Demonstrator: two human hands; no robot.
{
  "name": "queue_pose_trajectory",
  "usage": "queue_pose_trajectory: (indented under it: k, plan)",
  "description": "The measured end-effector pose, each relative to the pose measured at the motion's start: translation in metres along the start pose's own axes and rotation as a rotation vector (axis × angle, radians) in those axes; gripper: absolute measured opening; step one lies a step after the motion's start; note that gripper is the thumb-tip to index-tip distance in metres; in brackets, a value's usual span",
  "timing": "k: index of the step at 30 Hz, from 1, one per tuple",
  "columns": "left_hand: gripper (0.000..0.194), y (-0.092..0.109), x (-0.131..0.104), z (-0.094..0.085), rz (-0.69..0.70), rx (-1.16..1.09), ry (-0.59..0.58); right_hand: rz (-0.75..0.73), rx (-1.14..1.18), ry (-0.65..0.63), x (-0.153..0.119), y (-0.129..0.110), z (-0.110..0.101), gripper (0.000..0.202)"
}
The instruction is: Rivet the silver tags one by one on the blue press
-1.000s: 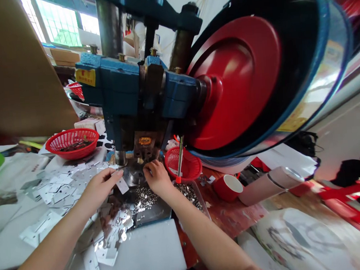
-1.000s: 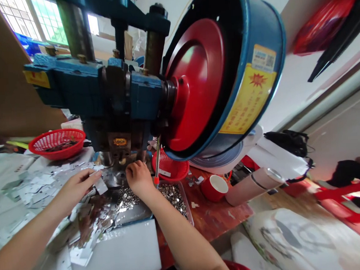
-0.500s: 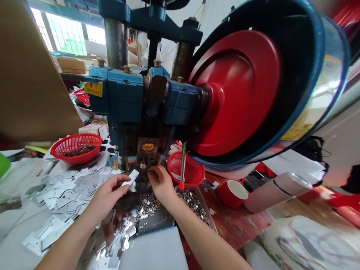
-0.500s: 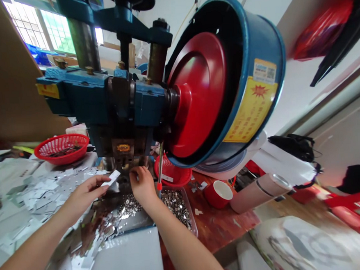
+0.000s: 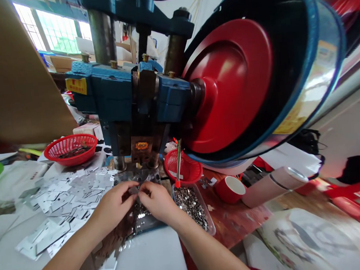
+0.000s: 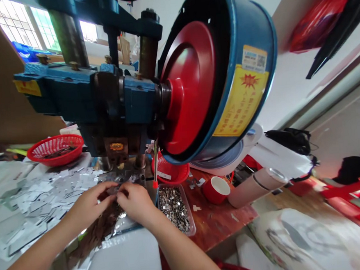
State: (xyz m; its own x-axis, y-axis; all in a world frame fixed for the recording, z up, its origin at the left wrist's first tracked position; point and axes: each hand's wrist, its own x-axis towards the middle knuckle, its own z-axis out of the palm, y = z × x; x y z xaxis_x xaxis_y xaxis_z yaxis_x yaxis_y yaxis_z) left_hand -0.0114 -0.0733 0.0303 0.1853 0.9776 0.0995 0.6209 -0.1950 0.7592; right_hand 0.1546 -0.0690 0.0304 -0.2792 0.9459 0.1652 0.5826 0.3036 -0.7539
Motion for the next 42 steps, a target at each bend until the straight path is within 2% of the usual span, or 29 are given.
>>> queue_pose_trajectory:
  k: [2,4,7,10,16,22,25,28,30,32,34,38,42]
  plan:
    - [0.024,-0.002,0.012,-0.002,-0.023,0.040,0.035,-0.068,-0.084,0.092,0.010,0.004,-0.004,0.012]
    - [0.026,-0.006,0.028,0.000,-0.028,0.061,0.117,-0.111,-0.124,0.182,0.024,0.010,-0.003,0.011]
    - [0.029,-0.015,0.051,0.006,-0.009,0.065,0.209,-0.060,-0.115,0.252,0.047,0.024,0.005,0.009]
    - [0.033,-0.025,0.067,0.013,-0.023,0.039,0.214,0.018,-0.060,0.290,0.063,0.036,0.011,0.011]
    - [0.038,-0.034,0.075,0.017,-0.037,-0.061,0.103,0.048,-0.003,0.231,0.071,0.041,0.010,0.018]
    - [0.036,-0.026,0.080,0.014,-0.020,-0.064,0.047,0.054,0.046,0.142,0.076,0.041,0.008,0.020]
    - [0.033,-0.022,0.071,0.004,0.005,-0.013,0.102,0.038,0.025,0.204,0.070,0.040,0.008,0.017]
    - [0.030,-0.021,0.045,-0.010,-0.001,0.072,0.125,-0.001,0.014,0.314,0.049,0.039,0.002,0.012]
    - [0.028,-0.023,0.023,-0.014,-0.032,0.207,-0.031,-0.030,0.026,0.291,0.032,0.038,-0.004,0.013]
    - [0.027,-0.026,0.006,-0.012,-0.035,0.293,-0.171,-0.044,0.014,0.224,0.017,0.039,-0.010,0.013]
    - [0.027,-0.028,-0.004,-0.005,-0.023,0.339,-0.222,-0.051,-0.041,0.181,0.007,0.043,-0.014,0.014]
    - [0.021,-0.035,-0.006,0.007,-0.028,0.326,-0.219,-0.042,-0.186,0.182,0.002,0.054,-0.016,0.016]
    - [0.022,-0.038,-0.005,0.009,-0.056,0.267,-0.188,-0.091,-0.388,0.130,0.003,0.057,-0.012,0.018]
